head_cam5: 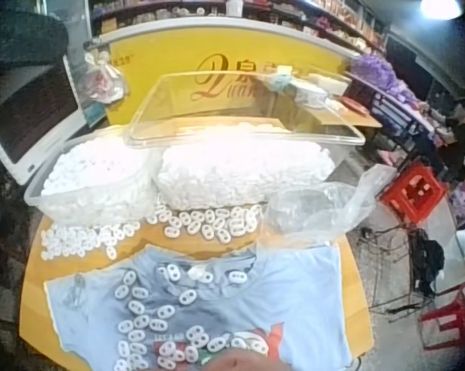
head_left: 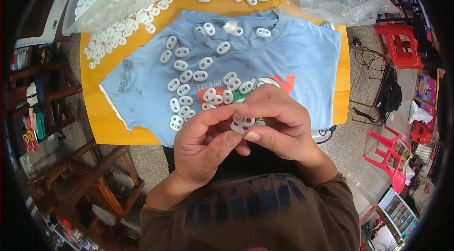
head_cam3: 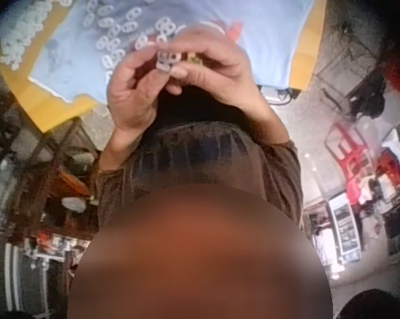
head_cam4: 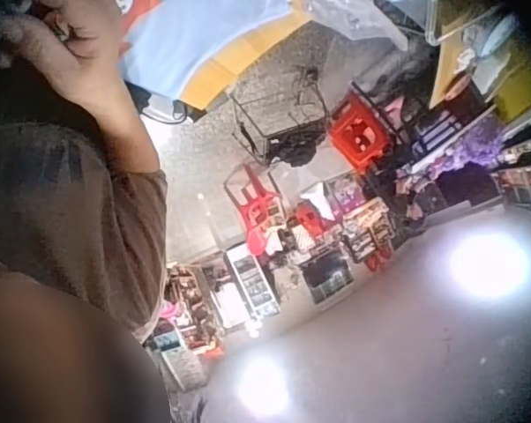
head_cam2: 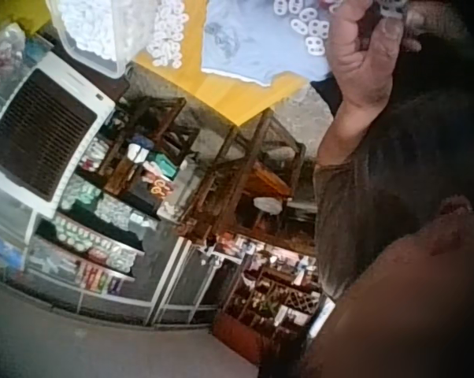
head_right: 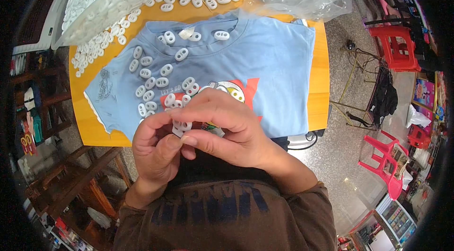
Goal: The person is manually picking up small white plastic cord locks from a pile, inspecting them, and then sorting them into containers or placing them on a blue shirt.
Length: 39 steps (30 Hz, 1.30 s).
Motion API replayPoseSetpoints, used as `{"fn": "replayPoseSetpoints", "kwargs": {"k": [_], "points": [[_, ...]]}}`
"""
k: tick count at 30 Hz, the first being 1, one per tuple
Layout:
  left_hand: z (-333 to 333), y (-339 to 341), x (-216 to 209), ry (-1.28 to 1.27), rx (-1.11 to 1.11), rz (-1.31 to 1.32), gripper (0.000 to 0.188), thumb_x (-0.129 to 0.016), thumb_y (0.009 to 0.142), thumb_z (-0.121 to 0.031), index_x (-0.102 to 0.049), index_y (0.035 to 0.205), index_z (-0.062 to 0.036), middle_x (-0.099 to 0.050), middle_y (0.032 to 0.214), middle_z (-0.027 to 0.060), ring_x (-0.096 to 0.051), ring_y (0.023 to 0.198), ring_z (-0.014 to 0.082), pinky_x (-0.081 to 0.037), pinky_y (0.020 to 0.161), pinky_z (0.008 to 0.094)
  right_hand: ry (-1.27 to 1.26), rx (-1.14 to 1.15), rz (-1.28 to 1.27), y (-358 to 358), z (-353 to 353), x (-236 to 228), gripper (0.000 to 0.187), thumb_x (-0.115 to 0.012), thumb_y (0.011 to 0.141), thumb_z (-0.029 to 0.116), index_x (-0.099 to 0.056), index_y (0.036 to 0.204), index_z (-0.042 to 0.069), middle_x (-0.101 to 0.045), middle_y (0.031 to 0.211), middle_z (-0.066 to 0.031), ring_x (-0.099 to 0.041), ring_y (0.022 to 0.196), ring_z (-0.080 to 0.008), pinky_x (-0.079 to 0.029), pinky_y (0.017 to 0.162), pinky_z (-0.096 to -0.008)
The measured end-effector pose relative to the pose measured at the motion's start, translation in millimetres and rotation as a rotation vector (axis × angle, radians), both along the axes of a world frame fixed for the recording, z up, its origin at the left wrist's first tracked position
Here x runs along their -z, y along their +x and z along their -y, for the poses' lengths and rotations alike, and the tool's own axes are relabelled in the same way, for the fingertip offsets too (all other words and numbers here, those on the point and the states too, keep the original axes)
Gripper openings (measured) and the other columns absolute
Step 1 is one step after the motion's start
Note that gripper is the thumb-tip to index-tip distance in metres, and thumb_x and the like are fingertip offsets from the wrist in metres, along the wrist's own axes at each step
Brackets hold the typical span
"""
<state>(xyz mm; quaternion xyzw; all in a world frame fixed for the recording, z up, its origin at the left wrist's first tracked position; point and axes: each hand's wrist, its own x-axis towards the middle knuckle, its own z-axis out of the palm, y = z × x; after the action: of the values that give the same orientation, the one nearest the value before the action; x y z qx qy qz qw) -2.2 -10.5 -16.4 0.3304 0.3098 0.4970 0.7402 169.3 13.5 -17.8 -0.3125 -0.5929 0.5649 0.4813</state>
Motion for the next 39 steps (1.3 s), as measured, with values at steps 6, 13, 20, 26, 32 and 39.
{"fn": "replayPoseSetpoints", "kwargs": {"k": [6,13,20,26,32,39], "points": [[1,5,2,0.031,-0.016,0.002,0.03,-0.055,0.086,0.0,-0.046,0.114,0.0017,-0.059,0.103,0.0163,-0.061,0.077,0.0175,-0.053,0.063,0.0259,0.024,-0.004,0.002,1,1,-2,0.031,-0.062,0.081,0.008,-0.058,0.11,0.002,-0.057,0.096,-0.0102,-0.052,0.086,-0.0188,-0.041,0.075,-0.0293],[5,4,6,0.022,-0.05,0.0,0.028,-0.057,0.085,-0.001,-0.044,0.11,0.0011,-0.059,0.097,0.0149,-0.061,0.076,0.0164,-0.053,0.063,0.0253,0.248,0.046,0.229,-6,3,-2,0.034,-0.055,0.086,0.015,-0.05,0.117,0.001,-0.053,0.093,-0.0124,-0.053,0.081,-0.0251,-0.044,0.072,-0.0336],[5,6,5,0.04,-0.076,0.02,0.03,-0.059,0.085,-0.004,-0.044,0.111,0.0002,-0.059,0.093,0.0119,-0.059,0.073,0.0131,-0.051,0.062,0.0237,0.245,0.045,0.191,-12,5,4,0.033,-0.049,0.09,0.023,-0.047,0.116,0.003,-0.052,0.091,-0.0124,-0.051,0.077,-0.0273,-0.043,0.071,-0.0364],[7,6,3,0.008,-0.052,-0.019,0.031,-0.06,0.084,-0.004,-0.044,0.111,-0.0002,-0.059,0.092,0.0111,-0.059,0.073,0.0123,-0.05,0.062,0.0231,0.244,0.033,0.124,-13,3,6,0.032,-0.048,0.091,0.024,-0.048,0.114,0.002,-0.053,0.089,-0.0108,-0.052,0.074,-0.0267,-0.042,0.068,-0.0361],[8,4,6,-0.003,-0.038,-0.038,0.032,-0.061,0.083,-0.002,-0.043,0.11,-0.0015,-0.058,0.092,0.0109,-0.059,0.072,0.012,-0.05,0.061,0.0226,0.155,0.038,0.067,-15,6,7,0.032,-0.046,0.092,0.025,-0.049,0.111,0.0,-0.054,0.089,-0.0109,-0.051,0.074,-0.0249,-0.041,0.069,-0.0352],[5,10,6,0.111,-0.102,-0.02,0.029,-0.061,0.082,0.0,-0.046,0.107,-0.002,-0.057,0.092,0.0068,-0.054,0.079,0.0096,-0.046,0.07,0.0231,0.189,0.081,0.007,-20,7,16,0.03,-0.045,0.092,0.024,-0.049,0.11,0.0,-0.052,0.086,-0.0102,-0.05,0.072,-0.0234,-0.04,0.067,-0.0337]]}}
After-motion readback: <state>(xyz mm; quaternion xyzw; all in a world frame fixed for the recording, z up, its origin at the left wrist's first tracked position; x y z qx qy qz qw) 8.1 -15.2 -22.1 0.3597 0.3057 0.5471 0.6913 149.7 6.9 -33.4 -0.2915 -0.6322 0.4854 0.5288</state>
